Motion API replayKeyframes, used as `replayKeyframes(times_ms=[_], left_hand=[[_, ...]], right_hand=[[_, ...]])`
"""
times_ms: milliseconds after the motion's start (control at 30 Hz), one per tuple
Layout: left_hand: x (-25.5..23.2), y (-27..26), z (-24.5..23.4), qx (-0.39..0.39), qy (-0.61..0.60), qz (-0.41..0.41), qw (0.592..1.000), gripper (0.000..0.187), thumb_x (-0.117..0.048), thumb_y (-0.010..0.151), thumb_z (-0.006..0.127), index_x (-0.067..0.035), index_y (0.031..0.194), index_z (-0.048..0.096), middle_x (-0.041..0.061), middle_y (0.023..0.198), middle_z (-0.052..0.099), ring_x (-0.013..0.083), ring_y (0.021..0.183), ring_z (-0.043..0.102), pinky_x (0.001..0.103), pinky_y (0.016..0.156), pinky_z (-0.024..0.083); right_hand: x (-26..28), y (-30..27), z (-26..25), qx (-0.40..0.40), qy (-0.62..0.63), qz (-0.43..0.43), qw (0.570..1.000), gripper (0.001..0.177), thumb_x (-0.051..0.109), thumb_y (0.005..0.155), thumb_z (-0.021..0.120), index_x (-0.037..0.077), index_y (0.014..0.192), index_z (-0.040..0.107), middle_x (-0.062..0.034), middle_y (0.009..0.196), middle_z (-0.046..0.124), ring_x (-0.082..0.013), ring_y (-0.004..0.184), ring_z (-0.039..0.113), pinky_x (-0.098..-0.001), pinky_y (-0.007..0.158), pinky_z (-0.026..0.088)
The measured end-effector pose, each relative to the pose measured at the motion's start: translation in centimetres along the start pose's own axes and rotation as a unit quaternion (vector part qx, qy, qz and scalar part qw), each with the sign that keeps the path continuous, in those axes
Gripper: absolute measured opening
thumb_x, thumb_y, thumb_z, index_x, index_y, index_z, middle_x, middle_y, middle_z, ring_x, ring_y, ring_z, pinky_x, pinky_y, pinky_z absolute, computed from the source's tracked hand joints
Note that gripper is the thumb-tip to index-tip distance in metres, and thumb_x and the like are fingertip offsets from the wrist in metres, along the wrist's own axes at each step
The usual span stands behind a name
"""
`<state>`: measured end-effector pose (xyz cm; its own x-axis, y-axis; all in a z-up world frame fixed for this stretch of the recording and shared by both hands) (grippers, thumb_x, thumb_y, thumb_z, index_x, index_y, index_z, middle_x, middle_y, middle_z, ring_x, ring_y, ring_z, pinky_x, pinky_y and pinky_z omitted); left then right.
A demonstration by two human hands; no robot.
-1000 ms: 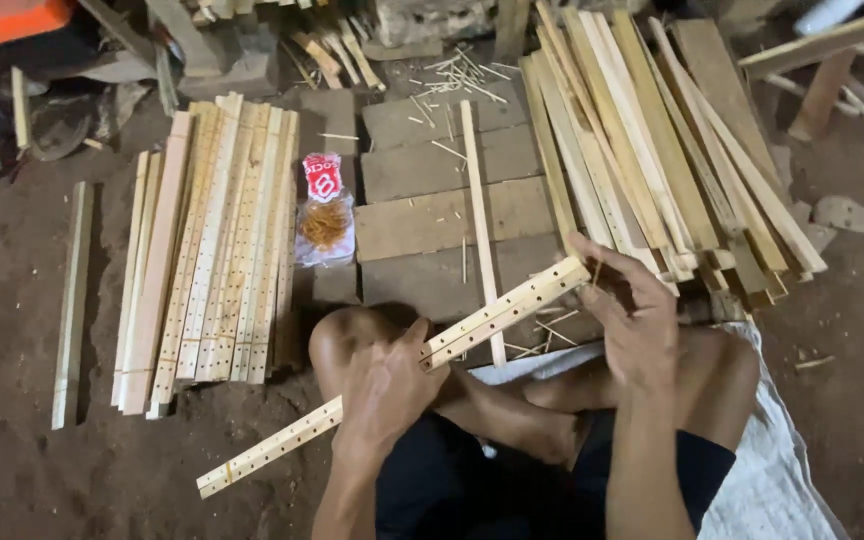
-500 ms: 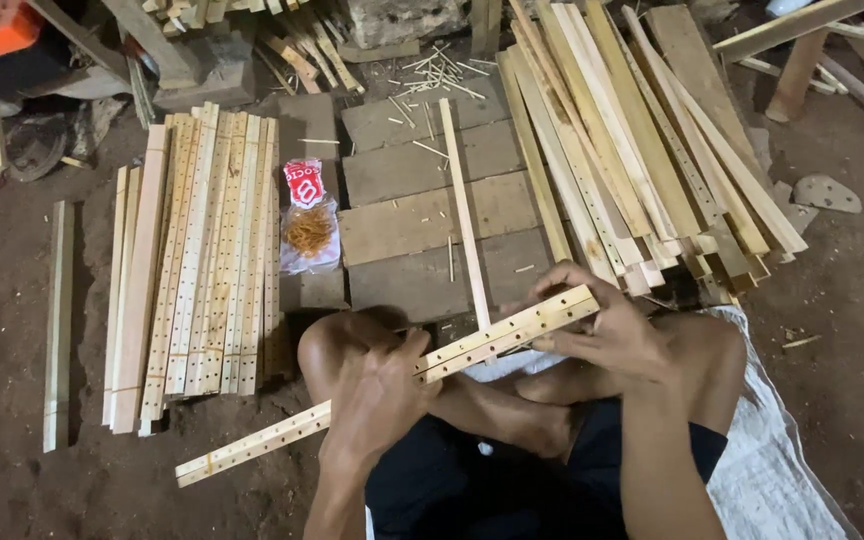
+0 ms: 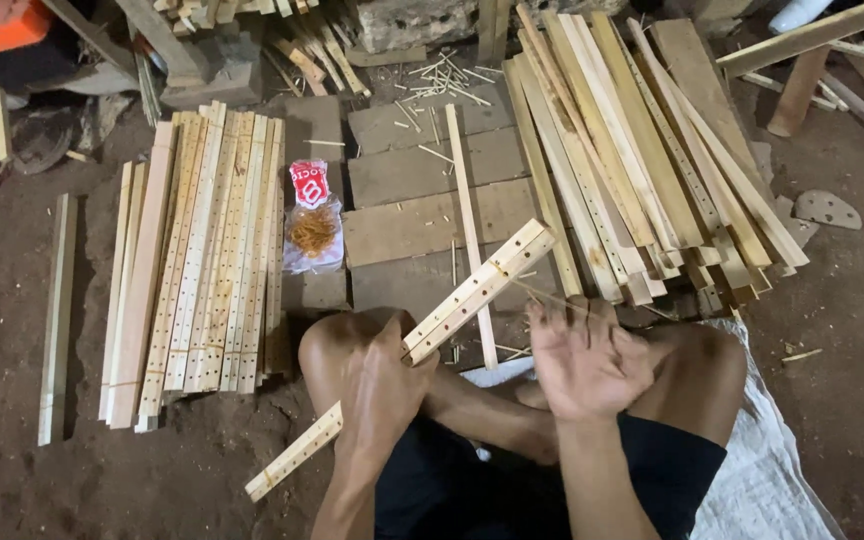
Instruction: The person is organizing thin wooden slats with pre-drilled holes into bundles and securing them with rubber bands.
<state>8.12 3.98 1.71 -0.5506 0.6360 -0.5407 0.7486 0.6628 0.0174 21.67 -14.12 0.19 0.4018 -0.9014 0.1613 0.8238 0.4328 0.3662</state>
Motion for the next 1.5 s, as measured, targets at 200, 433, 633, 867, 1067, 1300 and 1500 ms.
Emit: replayKeyframes(times_ms=[200, 433, 633, 867, 1067, 1300, 1500], left_hand=[[-0.5, -0.5, 0.1, -0.018, 0.039, 0.030, 0.999, 0.051, -0.016, 0.072, 0.081, 0.001, 0.119, 0.068, 0.015, 0.071, 0.077, 0.0281, 0.052, 0.073, 0.036, 0.052, 0.057], [-0.6, -0.7, 0.1, -0.013, 0.098, 0.095, 0.991, 0.043, -0.018, 0.075, 0.083, -0.001, 0.111, 0.065, 0.012, 0.058, 0.072, 0.0203, 0.034, 0.059, 0.035, 0.034, 0.044], [-0.9, -0.7, 1.6, 0.044, 0.093, 0.096, 0.990, 0.057, -0.019, 0.079, 0.074, 0.003, 0.130, 0.061, 0.019, 0.055, 0.069, 0.0265, 0.035, 0.060, 0.039, 0.036, 0.045], [-2.0, -0.7, 1.9, 0.048, 0.088, 0.118, 0.988, 0.049, -0.016, 0.075, 0.076, 0.003, 0.119, 0.066, 0.016, 0.055, 0.068, 0.0271, 0.040, 0.062, 0.040, 0.042, 0.050], [-1.3, -0.5, 2.2, 0.053, 0.080, 0.112, 0.989, 0.050, -0.010, 0.073, 0.075, 0.003, 0.120, 0.067, 0.016, 0.056, 0.069, 0.0226, 0.038, 0.060, 0.035, 0.037, 0.048], [-1.7, -0.6, 1.3, 0.024, 0.067, 0.103, 0.992, 0.039, -0.010, 0.072, 0.077, 0.000, 0.110, 0.069, 0.018, 0.060, 0.071, 0.0265, 0.039, 0.064, 0.040, 0.037, 0.049], [-1.5, -0.5, 1.1, 0.033, 0.092, 0.107, 0.989, 0.045, -0.015, 0.073, 0.080, -0.002, 0.115, 0.068, 0.017, 0.060, 0.072, 0.0236, 0.042, 0.065, 0.039, 0.044, 0.051]], right_hand=[[-1.1, 0.4, -0.6, 0.008, 0.095, 0.044, 0.994, 0.057, -0.014, 0.097, 0.045, 0.006, 0.150, 0.054, -0.0108, 0.150, 0.060, -0.0077, 0.093, 0.072, -0.0208, 0.072, 0.039], [1.2, 1.8, -2.5, -0.130, -0.199, 0.074, 0.969, 0.008, 0.010, 0.089, 0.076, 0.007, 0.084, 0.072, -0.0128, 0.141, 0.061, -0.0205, 0.085, 0.076, -0.0293, 0.081, 0.057], [3.0, 2.6, -3.0, -0.139, -0.316, 0.026, 0.938, 0.014, 0.018, 0.089, 0.076, 0.013, 0.078, 0.070, -0.0244, 0.141, 0.059, -0.0219, 0.103, 0.065, -0.0331, 0.077, 0.057], [3.9, 4.7, -0.8, -0.148, -0.432, 0.021, 0.889, 0.011, 0.012, 0.091, 0.071, 0.006, 0.100, 0.072, -0.0167, 0.121, 0.073, -0.0171, 0.105, 0.065, -0.0334, 0.104, 0.045], [3.2, 5.4, -2.9, -0.178, -0.481, 0.054, 0.857, 0.007, 0.005, 0.087, 0.072, 0.004, 0.094, 0.073, -0.0083, 0.097, 0.075, -0.0138, 0.094, 0.066, -0.0255, 0.096, 0.050], [0.9, 4.9, -4.3, -0.223, -0.420, 0.141, 0.868, 0.011, 0.013, 0.086, 0.078, 0.003, 0.089, 0.074, -0.0054, 0.084, 0.069, -0.0124, 0.068, 0.060, -0.0230, 0.060, 0.057], [-2.3, 2.6, -2.9, -0.120, -0.375, 0.197, 0.898, 0.022, 0.026, 0.089, 0.074, 0.007, 0.099, 0.076, -0.0094, 0.095, 0.076, -0.0240, 0.099, 0.071, -0.0516, 0.109, 0.045]])
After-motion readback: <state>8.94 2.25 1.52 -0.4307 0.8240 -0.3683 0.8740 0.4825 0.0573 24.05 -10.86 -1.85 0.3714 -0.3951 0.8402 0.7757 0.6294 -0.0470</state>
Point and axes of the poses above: each hand's wrist, its own y-axis towards the middle knuckle, its own z-axis out of the palm, x = y × z, the point moved 10 cm from there along y, towards the middle knuckle
